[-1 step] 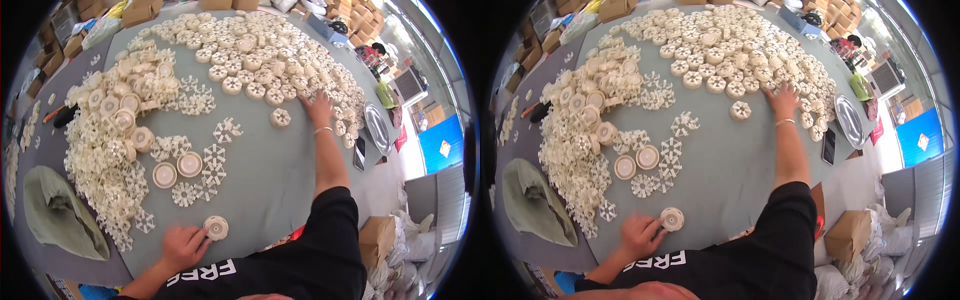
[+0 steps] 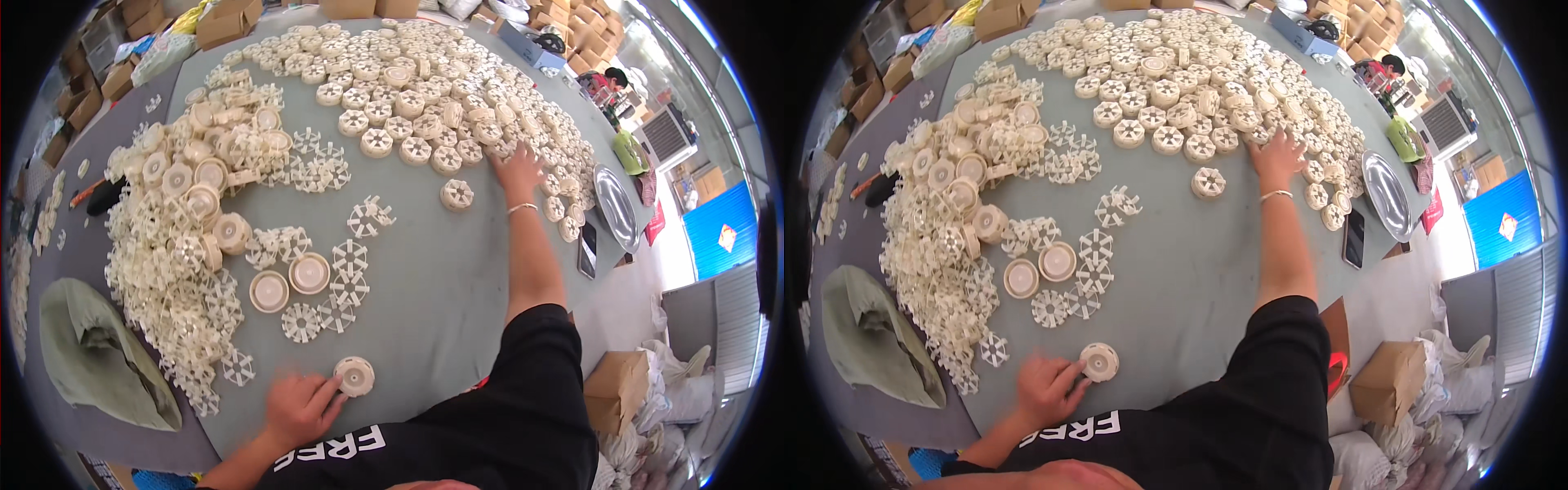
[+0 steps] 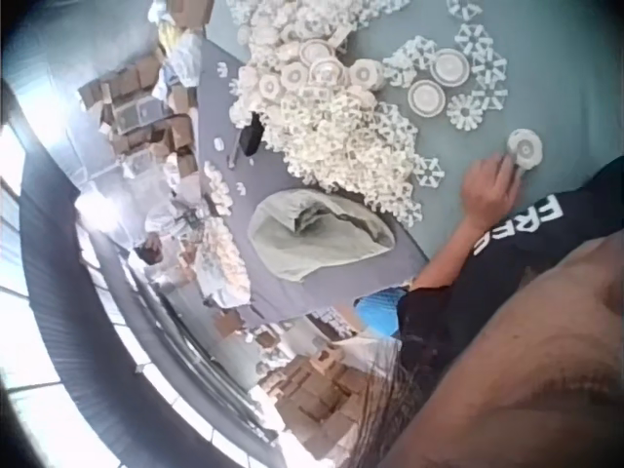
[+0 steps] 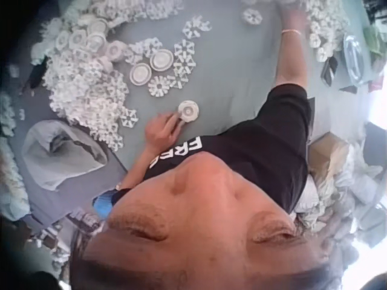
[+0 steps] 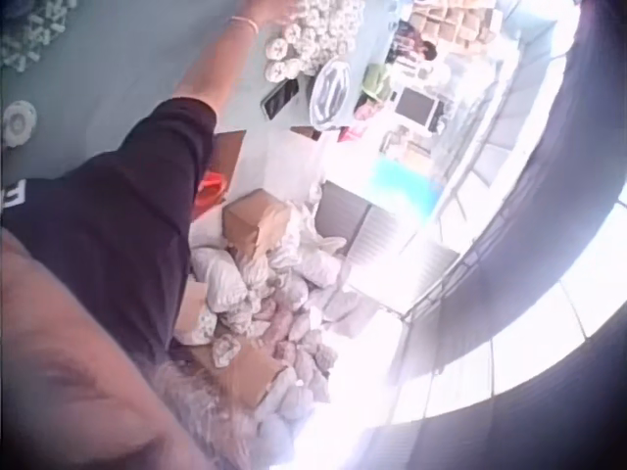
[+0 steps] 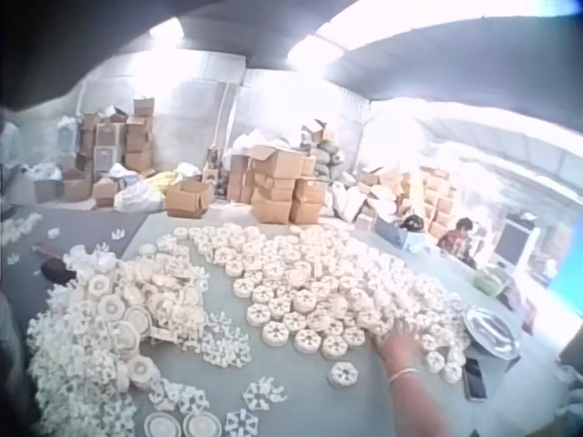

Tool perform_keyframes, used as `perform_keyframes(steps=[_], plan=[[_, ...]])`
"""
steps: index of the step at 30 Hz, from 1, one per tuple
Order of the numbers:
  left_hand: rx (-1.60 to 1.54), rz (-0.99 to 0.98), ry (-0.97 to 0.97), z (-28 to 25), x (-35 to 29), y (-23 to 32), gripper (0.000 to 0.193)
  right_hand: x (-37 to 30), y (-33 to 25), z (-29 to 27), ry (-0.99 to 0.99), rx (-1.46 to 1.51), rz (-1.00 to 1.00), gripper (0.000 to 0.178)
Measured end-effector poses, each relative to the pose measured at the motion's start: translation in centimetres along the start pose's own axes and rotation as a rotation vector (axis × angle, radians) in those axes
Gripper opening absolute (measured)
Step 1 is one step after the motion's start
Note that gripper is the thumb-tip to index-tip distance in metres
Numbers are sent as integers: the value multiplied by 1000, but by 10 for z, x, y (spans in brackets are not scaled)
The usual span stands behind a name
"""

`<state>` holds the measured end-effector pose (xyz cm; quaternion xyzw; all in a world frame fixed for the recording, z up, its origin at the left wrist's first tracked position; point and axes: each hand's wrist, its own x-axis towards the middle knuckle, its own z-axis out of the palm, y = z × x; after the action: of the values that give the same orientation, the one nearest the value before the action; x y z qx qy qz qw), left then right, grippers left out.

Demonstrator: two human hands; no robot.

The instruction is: The person assembles small white plastic components by hand on a table. They insert metal springs into circular plastic bases and attach star-shaped plastic pieces to form complete units. The person repeatedly picks up parts, aligns them, and places the assembled units on the table.

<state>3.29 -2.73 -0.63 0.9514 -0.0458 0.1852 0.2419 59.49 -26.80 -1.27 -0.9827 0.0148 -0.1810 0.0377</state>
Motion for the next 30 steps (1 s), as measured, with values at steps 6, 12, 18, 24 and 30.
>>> perform_keyframes(steps=[6, 12, 18, 24, 30], plan=[[-3, 58, 32, 2, -3, -10, 31, -59, -148, -3, 8, 375, -918, 62], [-24, 96, 72, 10, -8, -19, 34, -23, -153, 22, -76, 90, -833, 59], [-11, 100, 51, 9, -9, -22, 34, 79, -106, 51, -86, -71, -554, 55], [-17, 124, 6, 7, -11, -28, 37, 73, -222, 47, 119, 455, -649, 44], [-9, 98, 9, 0, -9, -24, 37, -44, -328, 43, 36, 308, -990, 39]])
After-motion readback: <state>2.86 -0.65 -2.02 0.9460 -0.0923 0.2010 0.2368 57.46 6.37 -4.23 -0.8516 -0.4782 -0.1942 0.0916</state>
